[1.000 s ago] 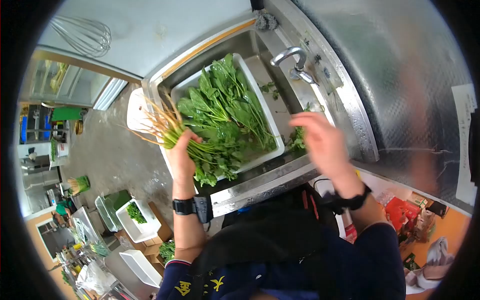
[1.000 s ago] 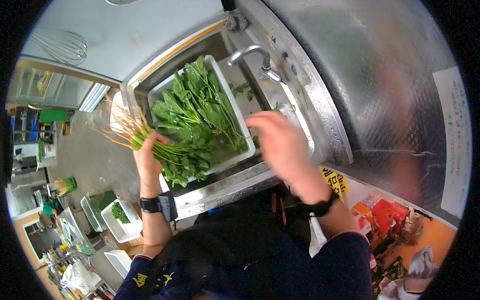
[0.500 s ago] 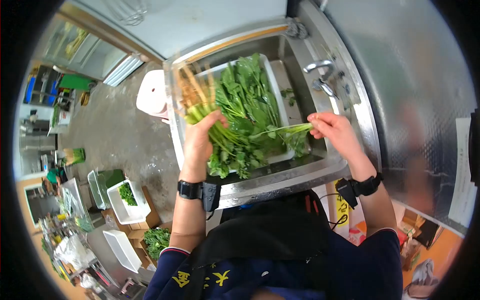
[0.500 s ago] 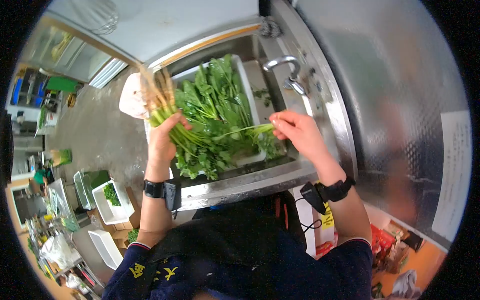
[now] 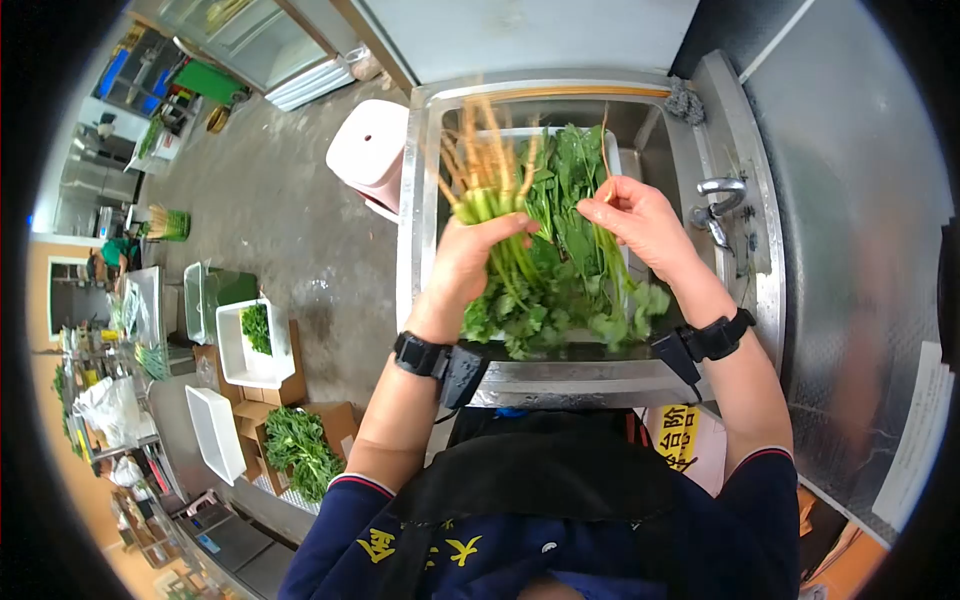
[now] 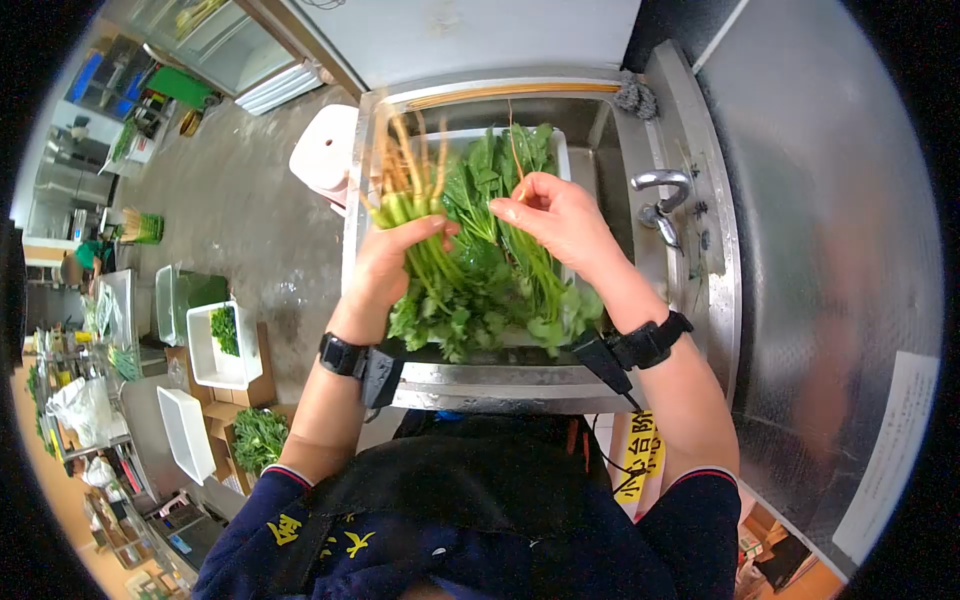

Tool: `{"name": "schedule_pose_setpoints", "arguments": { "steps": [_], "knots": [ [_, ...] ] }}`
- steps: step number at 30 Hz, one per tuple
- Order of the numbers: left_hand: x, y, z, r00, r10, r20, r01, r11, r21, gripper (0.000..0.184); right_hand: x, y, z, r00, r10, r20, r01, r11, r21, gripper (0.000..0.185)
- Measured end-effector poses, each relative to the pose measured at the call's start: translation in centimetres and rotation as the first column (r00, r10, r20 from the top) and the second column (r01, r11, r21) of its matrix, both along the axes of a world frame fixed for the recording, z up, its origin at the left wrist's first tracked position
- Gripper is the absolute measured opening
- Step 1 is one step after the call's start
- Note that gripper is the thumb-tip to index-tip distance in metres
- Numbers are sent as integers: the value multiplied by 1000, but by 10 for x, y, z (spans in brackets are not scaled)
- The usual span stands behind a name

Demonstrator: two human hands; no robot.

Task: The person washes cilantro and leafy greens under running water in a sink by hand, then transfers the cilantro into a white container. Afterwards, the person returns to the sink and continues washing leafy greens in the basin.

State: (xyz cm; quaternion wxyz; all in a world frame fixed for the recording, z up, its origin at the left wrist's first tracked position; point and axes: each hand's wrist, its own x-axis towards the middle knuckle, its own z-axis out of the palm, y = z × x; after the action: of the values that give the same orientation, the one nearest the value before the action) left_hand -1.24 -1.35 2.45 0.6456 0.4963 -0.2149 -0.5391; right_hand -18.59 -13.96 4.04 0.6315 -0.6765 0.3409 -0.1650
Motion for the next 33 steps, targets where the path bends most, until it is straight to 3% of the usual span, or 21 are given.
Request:
{"name": "schedule_pose_setpoints", "arguments": {
  "steps": [3, 6, 9, 12, 16, 18, 19, 21, 22, 27, 28, 29, 31, 33],
  "knots": [
    [-16, -12, -1, 995, -86, -44, 83, 995, -62, 32, 19, 3, 4, 999, 28, -41, -29, 999, -20, 29],
    [-29, -18, -13, 997, -46, -55, 41, 995, -88, 34, 25, 2, 9, 990, 60, -128, -46, 993, 106, 30],
    [-27, -17, -17, 996, -50, -77, 43, 996, -84, 35, 21, 1, 9, 992, 85, -88, -65, 976, 206, 28],
    [-23, -18, -18, 992, -53, -115, 50, 998, -24, 35, 13, -8, -8, 985, 165, 44, -168, 983, 78, 30],
    [-21, -18, -18, 986, -77, -149, 82, 996, 22, 37, 14, -7, -9, 979, 195, 53, -197, 980, 36, 20],
    [-21, -17, -20, 983, -67, -172, 73, 997, 28, 39, 14, -7, -1, 962, 191, -196, -234, 945, -227, 15],
    [-23, -16, -21, 982, -69, -174, 76, 997, 29, 39, 13, -4, 2, 962, 190, -197, -233, 946, -225, 15],
    [-26, -17, -19, 982, -114, -152, 123, 991, 52, 40, 11, 1, 9, 904, 5, -428, -314, 686, -656, 14],
    [-27, -17, -21, 981, -129, -142, 139, 988, 61, 41, 3, -4, -3, 923, -49, -381, -298, 536, -790, 23],
    [-37, -21, -24, 982, -99, -158, 106, 994, 35, 41, -31, -7, -39, 972, -89, -218, -163, 416, -894, 32],
    [-40, -23, -27, 982, -113, -151, 119, 992, 35, 40, -28, 2, -31, 988, -64, -140, -17, 856, -517, 34],
    [-42, -25, -31, 981, -129, -144, 136, 990, 38, 40, -25, 9, -27, 994, -95, -55, 98, 994, 56, 36],
    [-51, -30, -34, 975, -186, -121, 194, 979, 60, 39, -21, 12, -40, 994, -52, 99, 45, 997, 69, 28],
    [-59, -34, -29, 968, -223, -118, 232, 971, 61, 39, -26, 5, -46, 995, -78, 58, 79, 997, -8, 21]
  ]
}}
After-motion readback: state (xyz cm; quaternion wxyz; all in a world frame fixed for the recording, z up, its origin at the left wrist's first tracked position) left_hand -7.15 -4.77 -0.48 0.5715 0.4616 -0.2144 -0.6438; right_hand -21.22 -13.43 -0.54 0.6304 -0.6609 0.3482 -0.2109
